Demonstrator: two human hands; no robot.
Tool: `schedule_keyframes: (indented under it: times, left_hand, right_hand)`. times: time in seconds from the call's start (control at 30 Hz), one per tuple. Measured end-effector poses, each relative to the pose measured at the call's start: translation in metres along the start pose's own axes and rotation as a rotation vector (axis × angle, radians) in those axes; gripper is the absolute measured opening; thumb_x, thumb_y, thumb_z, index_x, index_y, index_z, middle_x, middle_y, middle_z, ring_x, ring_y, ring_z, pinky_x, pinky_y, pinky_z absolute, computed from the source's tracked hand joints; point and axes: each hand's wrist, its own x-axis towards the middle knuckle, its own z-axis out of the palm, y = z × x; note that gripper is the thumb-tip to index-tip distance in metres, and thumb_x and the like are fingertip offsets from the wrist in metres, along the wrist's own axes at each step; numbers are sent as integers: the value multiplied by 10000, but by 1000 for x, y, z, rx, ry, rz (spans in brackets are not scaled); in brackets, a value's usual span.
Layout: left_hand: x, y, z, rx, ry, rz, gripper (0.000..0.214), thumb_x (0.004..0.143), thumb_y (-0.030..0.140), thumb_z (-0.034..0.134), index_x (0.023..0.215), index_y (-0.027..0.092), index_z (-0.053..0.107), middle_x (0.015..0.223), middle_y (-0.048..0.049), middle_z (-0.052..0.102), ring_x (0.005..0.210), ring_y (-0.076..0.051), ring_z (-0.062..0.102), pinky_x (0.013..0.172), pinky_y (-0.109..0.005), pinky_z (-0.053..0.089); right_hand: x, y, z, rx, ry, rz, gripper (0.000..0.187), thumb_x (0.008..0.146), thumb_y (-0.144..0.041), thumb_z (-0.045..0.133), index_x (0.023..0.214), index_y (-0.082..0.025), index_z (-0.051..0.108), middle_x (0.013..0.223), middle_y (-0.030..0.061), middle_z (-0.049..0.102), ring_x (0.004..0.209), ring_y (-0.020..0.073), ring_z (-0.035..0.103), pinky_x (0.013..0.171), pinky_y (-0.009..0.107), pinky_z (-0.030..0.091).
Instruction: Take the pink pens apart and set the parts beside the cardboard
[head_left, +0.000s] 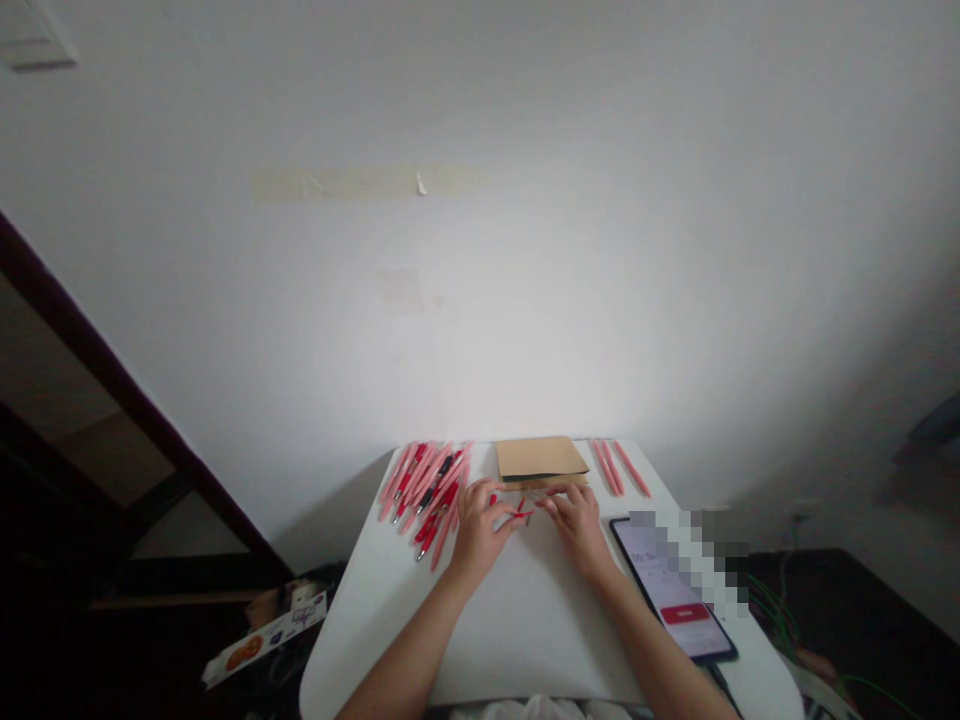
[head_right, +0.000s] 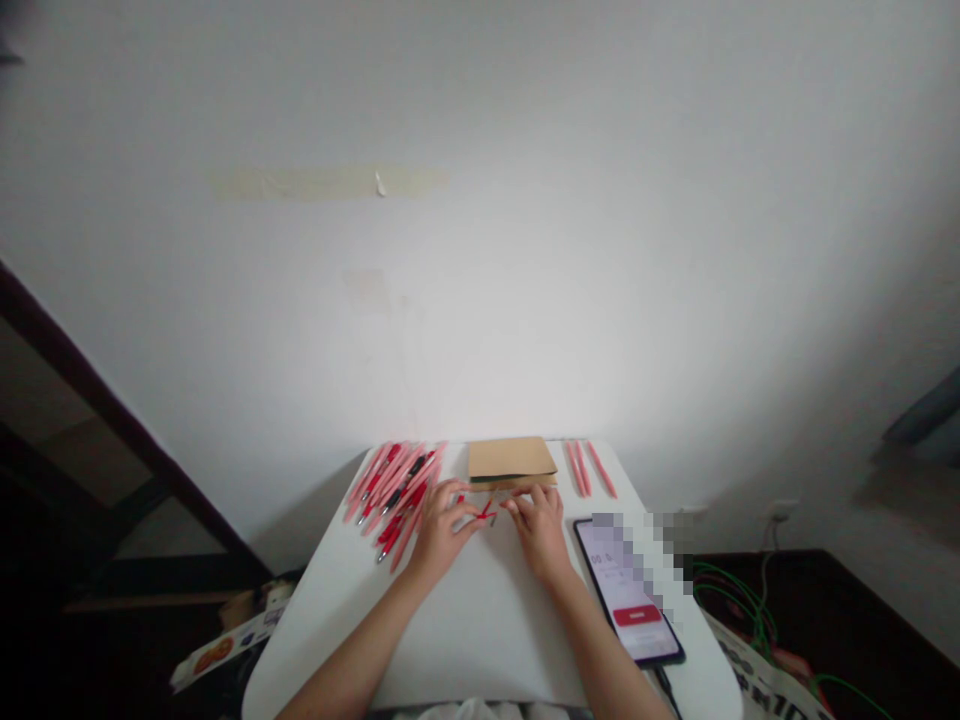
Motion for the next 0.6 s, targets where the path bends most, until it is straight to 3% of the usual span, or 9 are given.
schedule_keyframes:
  times: [0.2, 0.6]
  left_hand:
    - [-1, -5, 0, 55, 29, -48, 58, 743, 274, 761, 789, 267, 726, 1116, -45, 622, 1131, -265, 527, 1033, -538, 393]
    - [0, -5, -3, 129, 110, -120, 55, 745, 276, 755, 781, 279, 713, 1079, -37, 640, 1076, -254, 540, 1060, -571, 336]
  right_hand:
    - [-1, 11, 4, -100, 99, 60, 201, 890, -298, 572, 994, -255, 738, 1030, 101, 621, 1033, 287, 488, 881, 437, 441]
    - [-2, 11, 4, -159, 78, 80, 157, 862, -254, 597, 878, -239, 753, 1003, 116, 616, 1002, 300, 500, 876, 437, 452]
